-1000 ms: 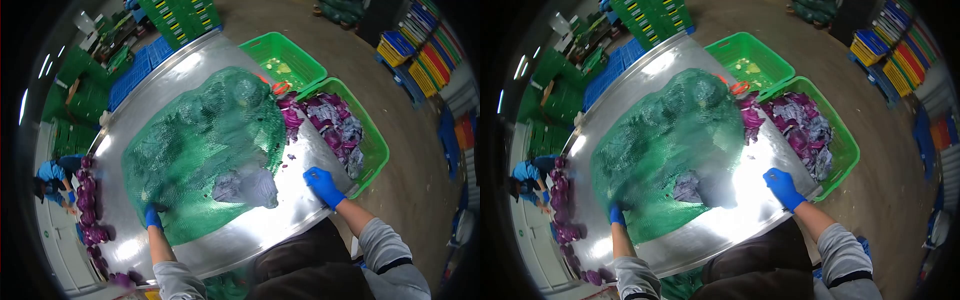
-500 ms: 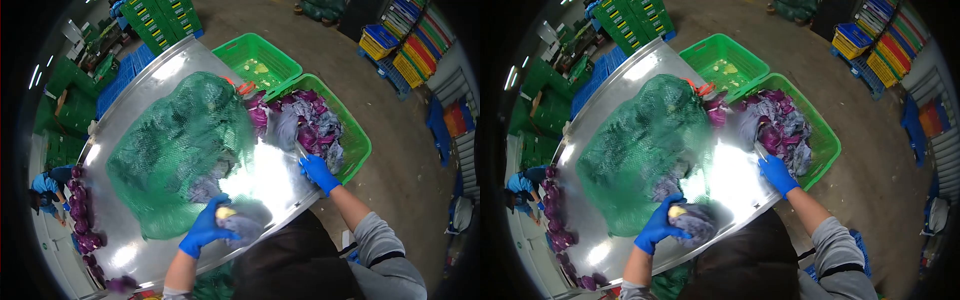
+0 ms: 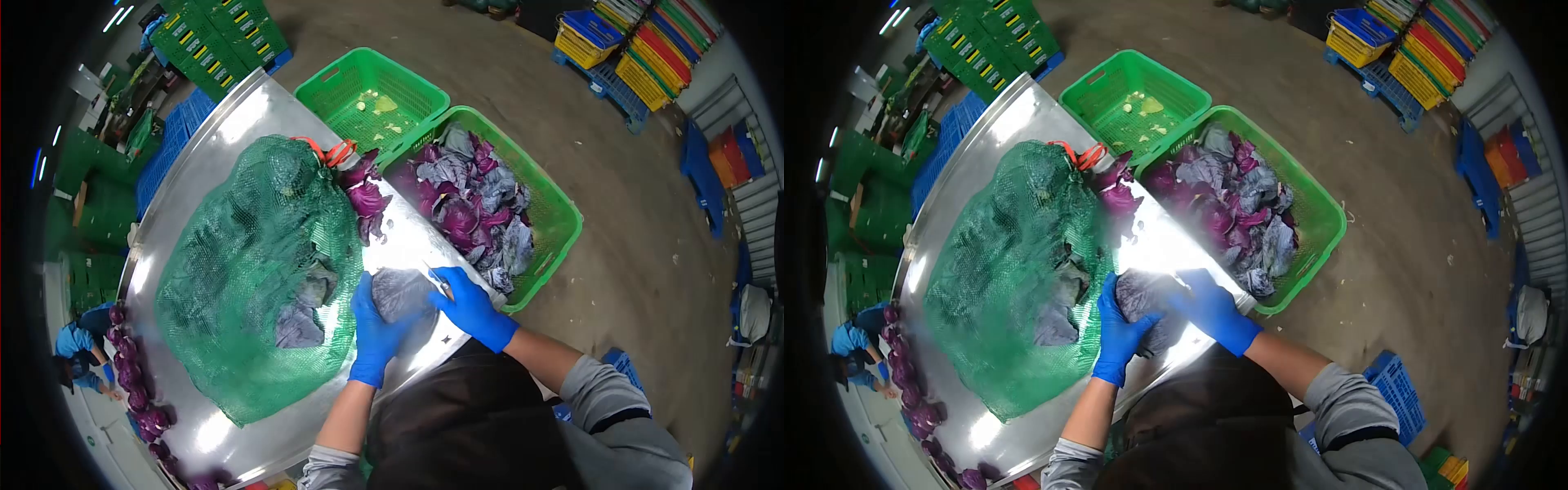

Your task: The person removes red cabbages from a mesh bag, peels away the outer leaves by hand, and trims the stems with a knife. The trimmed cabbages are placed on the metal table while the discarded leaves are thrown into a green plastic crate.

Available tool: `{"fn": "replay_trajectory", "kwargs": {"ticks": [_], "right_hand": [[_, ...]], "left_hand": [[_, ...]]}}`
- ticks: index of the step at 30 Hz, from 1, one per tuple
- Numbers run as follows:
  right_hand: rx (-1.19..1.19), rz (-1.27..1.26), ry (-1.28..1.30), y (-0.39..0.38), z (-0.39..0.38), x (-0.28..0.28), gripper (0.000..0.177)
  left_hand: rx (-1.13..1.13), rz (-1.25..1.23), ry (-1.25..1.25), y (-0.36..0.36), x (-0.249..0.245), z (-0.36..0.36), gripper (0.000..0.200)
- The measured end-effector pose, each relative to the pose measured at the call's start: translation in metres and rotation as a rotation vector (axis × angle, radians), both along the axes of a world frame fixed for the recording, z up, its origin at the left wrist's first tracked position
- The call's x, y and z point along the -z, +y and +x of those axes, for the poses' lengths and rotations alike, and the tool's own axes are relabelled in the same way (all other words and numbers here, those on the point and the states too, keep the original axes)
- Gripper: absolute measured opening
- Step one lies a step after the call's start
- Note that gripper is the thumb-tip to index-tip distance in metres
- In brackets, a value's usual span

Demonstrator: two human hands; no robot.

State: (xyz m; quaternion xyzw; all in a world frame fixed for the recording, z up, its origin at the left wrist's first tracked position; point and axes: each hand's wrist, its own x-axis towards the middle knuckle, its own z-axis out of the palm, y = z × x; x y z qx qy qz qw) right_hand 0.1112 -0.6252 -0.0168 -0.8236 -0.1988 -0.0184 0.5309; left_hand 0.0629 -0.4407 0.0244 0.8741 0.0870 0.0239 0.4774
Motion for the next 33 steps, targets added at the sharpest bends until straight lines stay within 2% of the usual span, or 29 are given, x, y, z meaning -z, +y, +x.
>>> {"fn": "replay_trajectory", "kwargs": {"ticks": [2, 3, 5, 6, 9, 12, 16, 19, 21, 22, 26, 27, 28, 29, 31, 33], "right_hand": [[0.047, -0.163, -0.191, -0.006, 0.003, -0.025, 0.027], [0.049, -0.168, -0.192, -0.011, 0.003, -0.037, 0.027], [-0.258, -0.361, 0.385, -0.021, -0.004, -0.053, 0.016], [-0.242, -0.251, 0.419, -0.021, -0.008, -0.050, 0.016], [-0.233, -0.311, 0.558, -0.018, -0.010, -0.050, 0.017], [-0.275, -0.355, 0.503, -0.012, -0.003, -0.024, 0.017], [-0.293, -0.421, 0.476, -0.008, 0.006, -0.021, 0.017], [-0.263, -0.417, 0.353, -0.006, 0.006, -0.004, 0.023], [-0.335, -0.441, 0.239, -0.001, 0.017, 0.007, 0.026], [-0.384, -0.585, 0.385, 0.001, 0.020, -0.006, 0.023], [-0.274, -0.444, 0.506, -0.003, 0.007, -0.017, 0.025], [-0.251, -0.450, 0.630, -0.006, 0.001, -0.031, 0.025], [-0.223, -0.456, 0.755, -0.010, -0.003, -0.039, 0.025], [-0.218, -0.456, 0.749, -0.011, -0.003, -0.035, 0.025], [-0.280, -0.424, 0.523, -0.009, -0.002, -0.025, 0.038], [-0.315, -0.286, 0.770, -0.001, 0.017, -0.023, 0.045]], "left_hand": [[-0.037, 0.047, -0.005, -0.006, -0.002, 0.002, 0.100], [-0.055, 0.071, -0.007, -0.007, -0.002, 0.003, 0.099], [-0.065, 0.029, -0.042, -0.008, 0.001, 0.000, 0.098], [-0.079, -0.011, -0.078, -0.008, 0.003, -0.001, 0.097], [-0.101, -0.035, -0.076, -0.006, 0.007, -0.001, 0.109], [-0.105, -0.020, -0.063, -0.005, 0.011, 0.001, 0.108], [-0.108, 0.038, -0.035, -0.003, 0.014, 0.005, 0.108], [-0.117, -0.022, -0.025, -0.008, 0.006, 0.007, 0.108], [-0.137, 0.039, -0.075, -0.017, -0.005, 0.009, 0.107], [-0.148, 0.000, -0.078, -0.015, -0.002, 0.008, 0.105], [-0.095, -0.080, -0.143, -0.003, 0.021, -0.003, 0.100], [-0.091, -0.077, -0.148, 0.000, 0.024, -0.003, 0.100], [-0.139, -0.208, -0.121, 0.001, 0.026, -0.002, 0.100], [-0.189, -0.342, -0.095, 0.000, 0.028, 0.001, 0.100], [-0.206, -0.303, -0.072, -0.002, 0.023, 0.002, 0.101], [-0.268, -0.164, -0.142, 0.003, 0.033, 0.003, 0.101]]}}
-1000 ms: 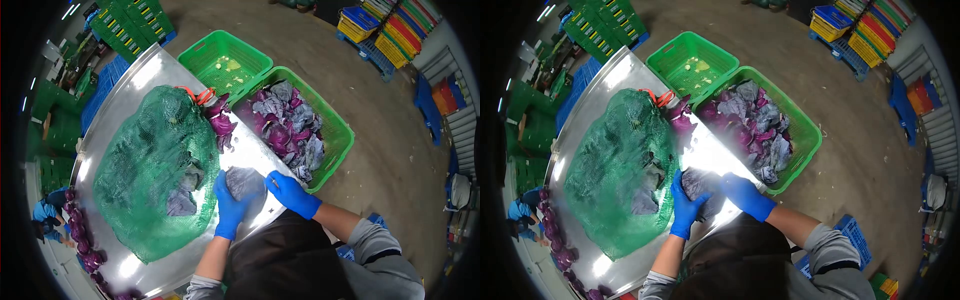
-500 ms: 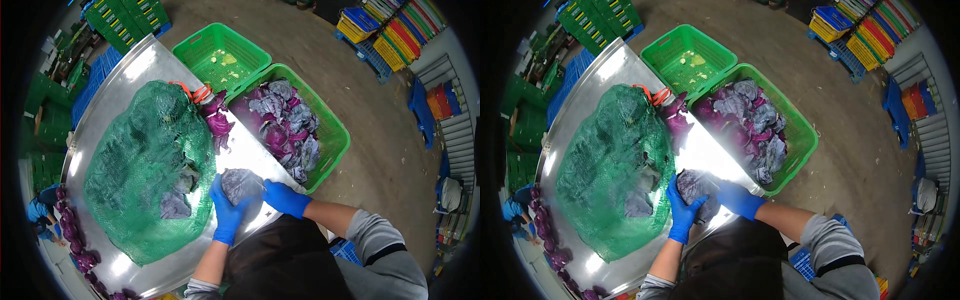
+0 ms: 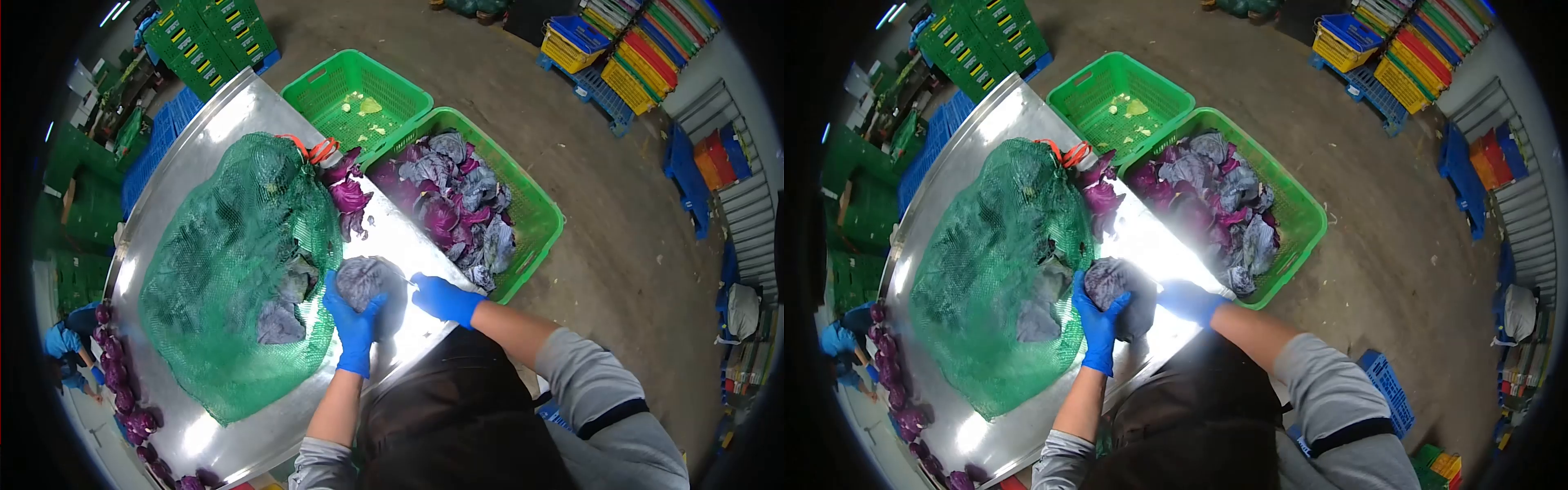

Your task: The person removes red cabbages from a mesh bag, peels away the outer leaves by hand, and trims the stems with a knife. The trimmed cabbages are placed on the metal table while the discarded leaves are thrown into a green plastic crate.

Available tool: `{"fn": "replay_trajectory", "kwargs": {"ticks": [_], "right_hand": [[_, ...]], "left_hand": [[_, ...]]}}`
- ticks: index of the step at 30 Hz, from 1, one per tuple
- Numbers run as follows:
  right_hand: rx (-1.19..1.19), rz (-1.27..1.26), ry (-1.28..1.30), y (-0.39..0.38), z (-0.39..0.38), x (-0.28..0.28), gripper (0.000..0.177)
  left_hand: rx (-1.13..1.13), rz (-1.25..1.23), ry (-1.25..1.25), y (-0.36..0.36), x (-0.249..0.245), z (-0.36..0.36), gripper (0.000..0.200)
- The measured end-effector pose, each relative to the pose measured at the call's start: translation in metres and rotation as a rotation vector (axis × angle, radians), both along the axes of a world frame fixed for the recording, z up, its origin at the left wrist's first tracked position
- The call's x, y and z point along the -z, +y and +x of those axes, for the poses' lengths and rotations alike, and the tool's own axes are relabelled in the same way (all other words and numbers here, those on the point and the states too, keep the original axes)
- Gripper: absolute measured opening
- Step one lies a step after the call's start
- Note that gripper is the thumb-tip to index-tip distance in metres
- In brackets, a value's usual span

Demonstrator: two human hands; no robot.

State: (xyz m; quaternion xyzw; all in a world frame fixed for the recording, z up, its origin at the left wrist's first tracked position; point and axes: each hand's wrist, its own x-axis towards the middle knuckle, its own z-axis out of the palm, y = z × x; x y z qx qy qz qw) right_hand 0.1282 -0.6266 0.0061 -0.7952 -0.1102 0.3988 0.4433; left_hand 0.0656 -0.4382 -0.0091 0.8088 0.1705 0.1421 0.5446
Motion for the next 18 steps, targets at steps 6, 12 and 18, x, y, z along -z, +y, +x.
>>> {"fn": "replay_trajectory", "kwargs": {"ticks": [6, 12, 18], "right_hand": [[-0.042, 0.188, 0.019, -0.008, -0.003, 0.002, 0.058], [-0.020, -0.048, 0.040, -0.003, -0.004, 0.034, 0.056], [0.039, 0.173, 0.259, -0.011, 0.000, 0.012, 0.060]], "left_hand": [[0.022, -0.222, -0.131, -0.001, -0.005, -0.012, 0.102], [0.068, 0.035, -0.115, -0.014, -0.002, -0.017, 0.103], [0.051, -0.072, -0.161, -0.009, 0.001, -0.025, 0.097]]}}
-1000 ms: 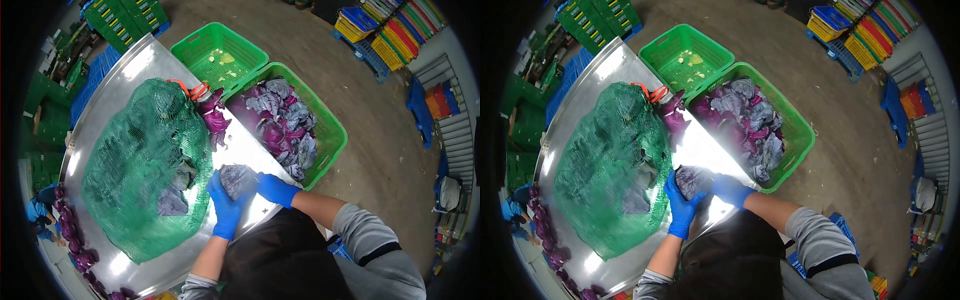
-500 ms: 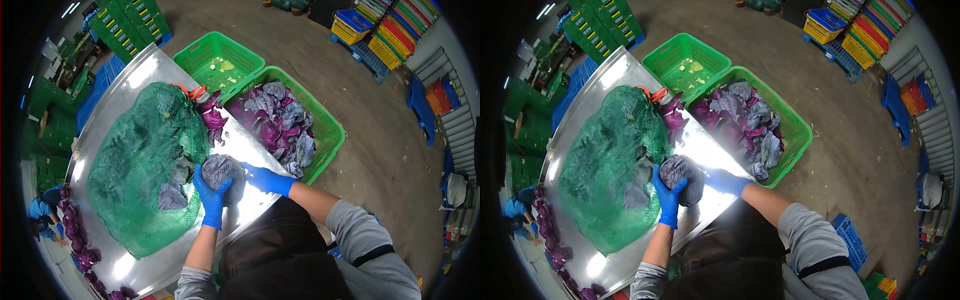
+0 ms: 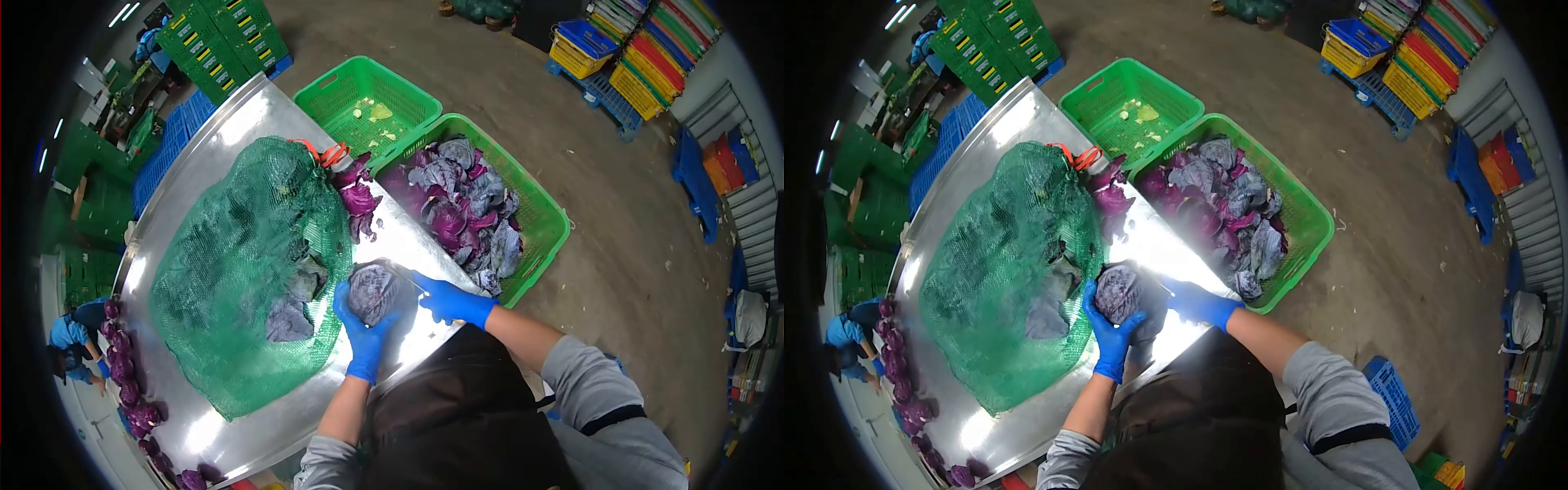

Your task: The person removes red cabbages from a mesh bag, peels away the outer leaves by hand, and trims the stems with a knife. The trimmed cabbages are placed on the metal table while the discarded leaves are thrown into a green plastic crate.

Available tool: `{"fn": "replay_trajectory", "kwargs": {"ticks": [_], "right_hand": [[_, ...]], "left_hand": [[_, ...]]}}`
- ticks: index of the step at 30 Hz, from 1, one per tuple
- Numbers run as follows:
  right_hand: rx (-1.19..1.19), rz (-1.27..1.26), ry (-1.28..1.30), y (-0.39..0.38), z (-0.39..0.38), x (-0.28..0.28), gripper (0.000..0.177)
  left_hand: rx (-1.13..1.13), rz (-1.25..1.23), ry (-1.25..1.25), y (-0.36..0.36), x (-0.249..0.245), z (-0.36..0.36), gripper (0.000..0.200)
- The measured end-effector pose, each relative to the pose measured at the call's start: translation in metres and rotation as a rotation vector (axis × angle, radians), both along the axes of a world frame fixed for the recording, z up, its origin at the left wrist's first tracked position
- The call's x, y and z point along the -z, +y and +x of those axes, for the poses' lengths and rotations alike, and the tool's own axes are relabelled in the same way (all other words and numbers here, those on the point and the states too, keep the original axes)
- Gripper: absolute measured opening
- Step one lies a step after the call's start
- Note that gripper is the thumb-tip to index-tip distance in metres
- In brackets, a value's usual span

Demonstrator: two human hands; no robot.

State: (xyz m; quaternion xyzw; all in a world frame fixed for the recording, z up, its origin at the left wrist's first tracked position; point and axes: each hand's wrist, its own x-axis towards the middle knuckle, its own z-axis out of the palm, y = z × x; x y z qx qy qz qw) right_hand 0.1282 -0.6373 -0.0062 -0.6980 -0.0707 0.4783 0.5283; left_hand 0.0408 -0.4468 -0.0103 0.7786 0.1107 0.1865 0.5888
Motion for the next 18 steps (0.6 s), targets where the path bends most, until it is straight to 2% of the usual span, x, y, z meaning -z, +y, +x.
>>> {"fn": "replay_trajectory", "kwargs": {"ticks": [2, 3, 4, 5, 6, 7, 8, 10, 12, 13, 15, 16, 18], "right_hand": [[0.062, 0.106, -0.026, -0.006, -0.007, 0.000, 0.064], [0.087, 0.094, -0.186, -0.009, -0.011, 0.006, 0.066], [0.079, 0.094, -0.181, -0.008, -0.013, -0.004, 0.066], [0.074, 0.070, -0.557, -0.009, -0.016, -0.016, 0.065], [0.069, 0.045, -0.935, -0.009, -0.017, -0.025, 0.064], [0.022, -0.056, -0.838, -0.011, -0.013, -0.037, 0.066], [0.084, -0.077, -0.505, -0.016, -0.006, -0.054, 0.061], [0.366, 0.123, -0.868, -0.039, 0.019, 0.034, 0.059], [0.387, -0.334, -0.505, -0.064, 0.052, 0.000, 0.055], [0.383, -0.330, -0.503, -0.073, 0.062, -0.010, 0.055], [0.152, -0.831, -0.798, -0.086, 0.069, -0.026, 0.050], [0.148, -0.832, -0.800, -0.078, 0.064, -0.044, 0.050], [0.062, -0.537, -0.713, -0.043, 0.041, -0.074, 0.047]], "left_hand": [[0.002, -0.030, -0.013, -0.002, -0.006, -0.002, 0.092], [0.004, -0.206, -0.014, -0.004, -0.014, -0.001, 0.086], [0.000, -0.382, -0.014, -0.006, -0.023, 0.000, 0.079], [-0.114, -0.301, 0.107, -0.008, -0.029, 0.006, 0.070], [-0.158, -0.339, 0.114, -0.014, -0.033, 0.014, 0.070], [-0.146, -0.273, 0.156, -0.011, -0.023, 0.017, 0.073], [-0.134, -0.206, 0.200, -0.007, -0.011, 0.018, 0.076], [-0.114, -0.247, 0.183, -0.003, -0.011, 0.011, 0.076], [-0.103, -0.282, 0.163, 0.002, -0.013, 0.006, 0.075], [-0.030, -0.302, 0.162, 0.004, -0.015, 0.004, 0.075], [0.117, -0.287, 0.174, 0.013, -0.004, 0.003, 0.077], [0.113, -0.289, 0.173, 0.016, -0.007, 0.007, 0.077], [0.351, -0.091, 0.177, 0.018, -0.022, 0.017, 0.079]]}}
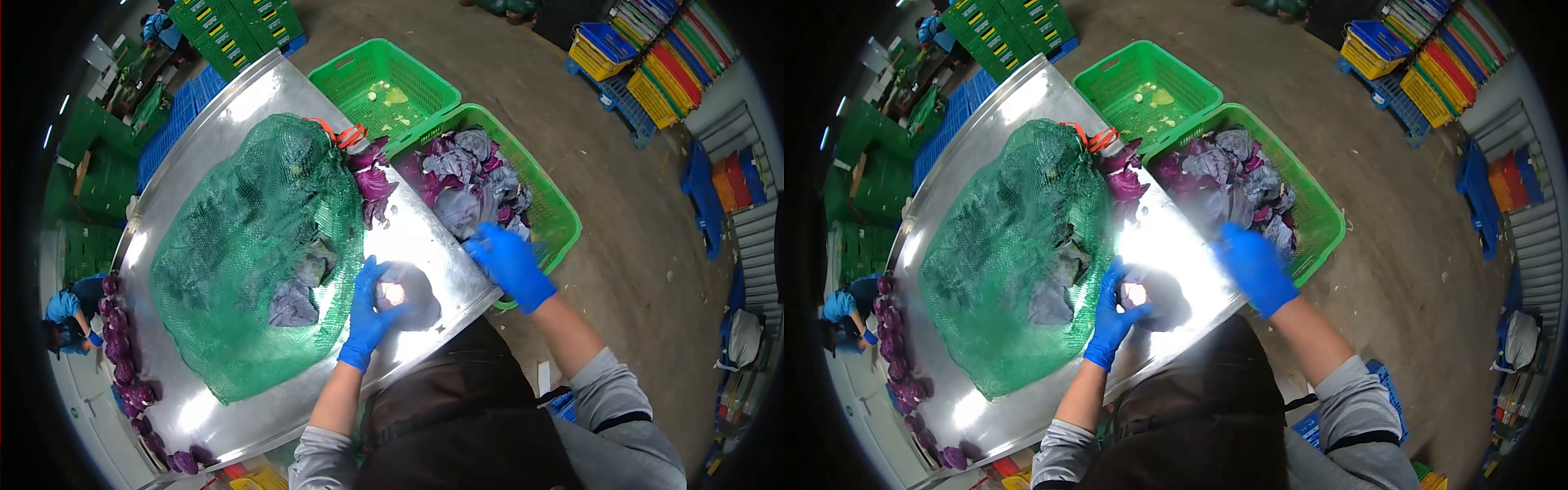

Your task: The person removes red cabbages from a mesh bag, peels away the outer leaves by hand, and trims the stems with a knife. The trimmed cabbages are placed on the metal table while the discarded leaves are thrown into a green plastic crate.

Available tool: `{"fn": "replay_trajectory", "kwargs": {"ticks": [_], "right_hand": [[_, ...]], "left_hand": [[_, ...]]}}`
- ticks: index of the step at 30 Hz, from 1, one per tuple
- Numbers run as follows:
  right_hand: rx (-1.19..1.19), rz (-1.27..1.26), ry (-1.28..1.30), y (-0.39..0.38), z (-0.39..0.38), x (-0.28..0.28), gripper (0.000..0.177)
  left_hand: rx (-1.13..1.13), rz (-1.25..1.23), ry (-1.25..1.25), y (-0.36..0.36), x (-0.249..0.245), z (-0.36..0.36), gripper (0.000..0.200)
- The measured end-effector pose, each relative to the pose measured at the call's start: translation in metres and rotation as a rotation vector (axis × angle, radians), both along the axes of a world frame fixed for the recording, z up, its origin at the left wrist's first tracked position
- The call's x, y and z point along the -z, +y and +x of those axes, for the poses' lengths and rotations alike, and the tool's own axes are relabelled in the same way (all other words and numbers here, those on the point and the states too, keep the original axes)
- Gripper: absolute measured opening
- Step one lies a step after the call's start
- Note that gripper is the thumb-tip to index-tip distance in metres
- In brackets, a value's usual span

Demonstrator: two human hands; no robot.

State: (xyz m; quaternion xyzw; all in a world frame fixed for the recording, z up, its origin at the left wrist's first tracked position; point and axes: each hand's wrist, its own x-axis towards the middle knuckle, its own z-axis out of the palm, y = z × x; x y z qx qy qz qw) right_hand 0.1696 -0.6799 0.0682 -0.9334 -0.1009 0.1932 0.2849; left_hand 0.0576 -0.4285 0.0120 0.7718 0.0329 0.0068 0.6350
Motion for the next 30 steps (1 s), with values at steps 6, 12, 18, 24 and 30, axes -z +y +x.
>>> {"fn": "replay_trajectory", "kwargs": {"ticks": [6, 12, 18, 24, 30], "right_hand": [[-0.254, 0.493, -0.056, 0.063, -0.036, 0.031, 0.055], [-0.382, 0.023, -0.363, 0.054, -0.040, 0.016, 0.053], [-0.423, -0.067, -0.250, 0.060, -0.040, 0.005, 0.043], [-0.399, 0.027, -0.138, 0.065, -0.044, -0.011, 0.037], [-0.413, 0.125, -0.239, 0.063, -0.032, 0.017, 0.043]], "left_hand": [[-0.037, -0.090, 0.061, -0.026, -0.012, 0.004, 0.085], [-0.165, 0.448, 0.123, -0.038, -0.015, 0.021, 0.086], [-0.080, 0.549, 0.197, -0.041, -0.024, 0.024, 0.086], [-0.025, 0.512, 0.246, -0.037, -0.034, 0.020, 0.088], [-0.060, 0.533, 0.321, -0.042, -0.030, 0.019, 0.100]]}}
